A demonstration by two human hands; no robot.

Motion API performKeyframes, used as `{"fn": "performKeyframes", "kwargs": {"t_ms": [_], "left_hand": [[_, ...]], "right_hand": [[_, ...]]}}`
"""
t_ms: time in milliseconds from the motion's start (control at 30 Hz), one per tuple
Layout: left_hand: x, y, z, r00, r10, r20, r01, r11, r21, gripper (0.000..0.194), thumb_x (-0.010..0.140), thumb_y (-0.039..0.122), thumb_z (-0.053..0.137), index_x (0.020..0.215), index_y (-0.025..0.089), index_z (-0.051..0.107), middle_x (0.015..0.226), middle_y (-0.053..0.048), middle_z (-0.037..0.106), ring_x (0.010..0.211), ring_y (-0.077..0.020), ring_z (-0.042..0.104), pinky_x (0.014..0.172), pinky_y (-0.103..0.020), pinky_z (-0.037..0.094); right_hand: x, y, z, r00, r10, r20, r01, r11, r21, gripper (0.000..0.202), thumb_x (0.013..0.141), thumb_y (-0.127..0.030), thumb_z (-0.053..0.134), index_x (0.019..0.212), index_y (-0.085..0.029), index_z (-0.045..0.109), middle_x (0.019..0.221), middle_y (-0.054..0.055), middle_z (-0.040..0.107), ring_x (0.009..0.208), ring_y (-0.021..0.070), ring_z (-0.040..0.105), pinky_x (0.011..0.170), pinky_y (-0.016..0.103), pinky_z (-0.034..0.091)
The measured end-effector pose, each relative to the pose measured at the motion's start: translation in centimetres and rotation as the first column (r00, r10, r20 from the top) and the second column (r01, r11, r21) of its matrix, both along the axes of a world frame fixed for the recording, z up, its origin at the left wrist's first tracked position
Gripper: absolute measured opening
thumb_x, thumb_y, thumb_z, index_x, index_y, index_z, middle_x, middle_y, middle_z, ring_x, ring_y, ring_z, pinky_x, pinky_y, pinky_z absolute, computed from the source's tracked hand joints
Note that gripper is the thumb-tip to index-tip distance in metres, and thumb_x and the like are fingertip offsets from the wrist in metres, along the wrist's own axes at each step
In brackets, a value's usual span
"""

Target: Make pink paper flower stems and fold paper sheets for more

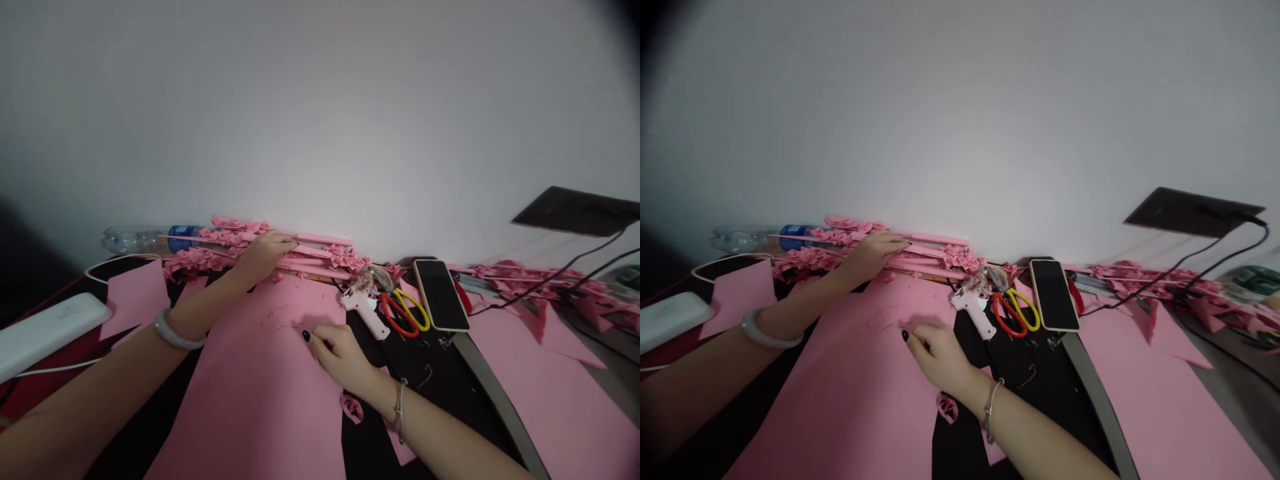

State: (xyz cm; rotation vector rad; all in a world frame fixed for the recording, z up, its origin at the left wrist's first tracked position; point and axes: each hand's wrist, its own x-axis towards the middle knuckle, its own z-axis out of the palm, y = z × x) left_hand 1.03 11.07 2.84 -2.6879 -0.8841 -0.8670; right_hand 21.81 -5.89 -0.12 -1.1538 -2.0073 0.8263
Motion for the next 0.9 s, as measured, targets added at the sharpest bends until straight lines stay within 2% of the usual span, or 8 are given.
{"fn": "performKeyframes", "kwargs": {"t_ms": [300,500,600,667,767,833,900], "left_hand": [[0.7,-0.3,-0.9,0.995,0.020,-0.100,-0.017,0.999,0.028,0.032,0.084,0.005,0.050,0.110,0.010,0.067,0.112,-0.015,0.071,0.102,-0.0283,0.062,0.089,-0.044,0.048],[0.8,-0.8,-0.8,0.997,0.007,-0.071,-0.002,0.998,0.065,0.031,0.093,0.013,0.046,0.118,0.007,0.063,0.119,-0.019,0.068,0.114,-0.0296,0.057,0.095,-0.046,0.045],[0.7,-1.4,-0.4,0.999,-0.024,-0.033,0.026,0.997,0.069,0.029,0.095,0.013,0.042,0.111,0.011,0.066,0.120,-0.016,0.067,0.116,-0.0281,0.055,0.098,-0.046,0.043],[0.6,-2.0,0.1,0.999,-0.041,0.012,0.041,0.999,0.031,0.028,0.096,0.014,0.041,0.097,0.013,0.069,0.113,-0.014,0.070,0.113,-0.0271,0.056,0.098,-0.044,0.042],[0.3,-3.4,0.8,0.999,0.012,0.039,-0.007,0.993,-0.121,0.028,0.095,0.022,0.045,0.079,0.014,0.066,0.090,-0.011,0.071,0.093,-0.0248,0.059,0.087,-0.039,0.045],[0.0,-4.6,1.0,0.999,0.049,0.005,-0.047,0.969,-0.243,0.026,0.093,0.024,0.050,0.073,0.015,0.064,0.078,-0.007,0.067,0.080,-0.0217,0.059,0.076,-0.034,0.045],[-0.2,-6.0,0.7,0.999,0.035,-0.033,-0.044,0.944,-0.326,0.017,0.088,0.020,0.055,0.074,0.016,0.063,0.076,-0.004,0.066,0.074,-0.0184,0.058,0.069,-0.028,0.044]], "right_hand": [[-0.1,0.0,-0.1,1.000,-0.008,0.010,0.008,1.000,-0.026,0.038,0.089,-0.019,0.045,0.055,-0.022,0.029,0.051,-0.006,0.033,0.049,0.0097,0.032,0.049,0.025,0.024],[0.0,0.1,-0.2,1.000,-0.009,-0.003,0.009,1.000,-0.016,0.036,0.087,-0.016,0.046,0.056,-0.021,0.029,0.051,-0.006,0.032,0.049,0.0095,0.031,0.049,0.024,0.023],[0.0,0.1,-0.4,0.999,-0.032,-0.028,0.032,0.999,-0.007,0.032,0.085,-0.014,0.048,0.058,-0.021,0.032,0.053,-0.007,0.034,0.050,0.0095,0.031,0.049,0.024,0.024],[0.0,0.1,-0.5,0.998,-0.045,-0.040,0.045,0.999,-0.001,0.028,0.083,-0.012,0.048,0.061,-0.021,0.034,0.055,-0.006,0.037,0.052,0.0098,0.034,0.050,0.023,0.025],[0.0,0.1,-0.6,0.998,-0.047,-0.042,0.047,0.999,-0.003,0.025,0.083,-0.012,0.047,0.063,-0.021,0.035,0.057,-0.006,0.040,0.053,0.0102,0.036,0.051,0.023,0.026],[0.0,0.1,-0.6,0.998,-0.042,-0.047,0.042,0.999,-0.011,0.025,0.083,-0.012,0.047,0.063,-0.021,0.037,0.057,-0.005,0.041,0.054,0.0106,0.037,0.052,0.023,0.028],[0.0,0.1,-0.6,0.998,-0.035,-0.050,0.034,0.999,-0.016,0.025,0.083,-0.012,0.047,0.062,-0.021,0.037,0.057,-0.005,0.043,0.054,0.0109,0.040,0.052,0.023,0.029]]}}
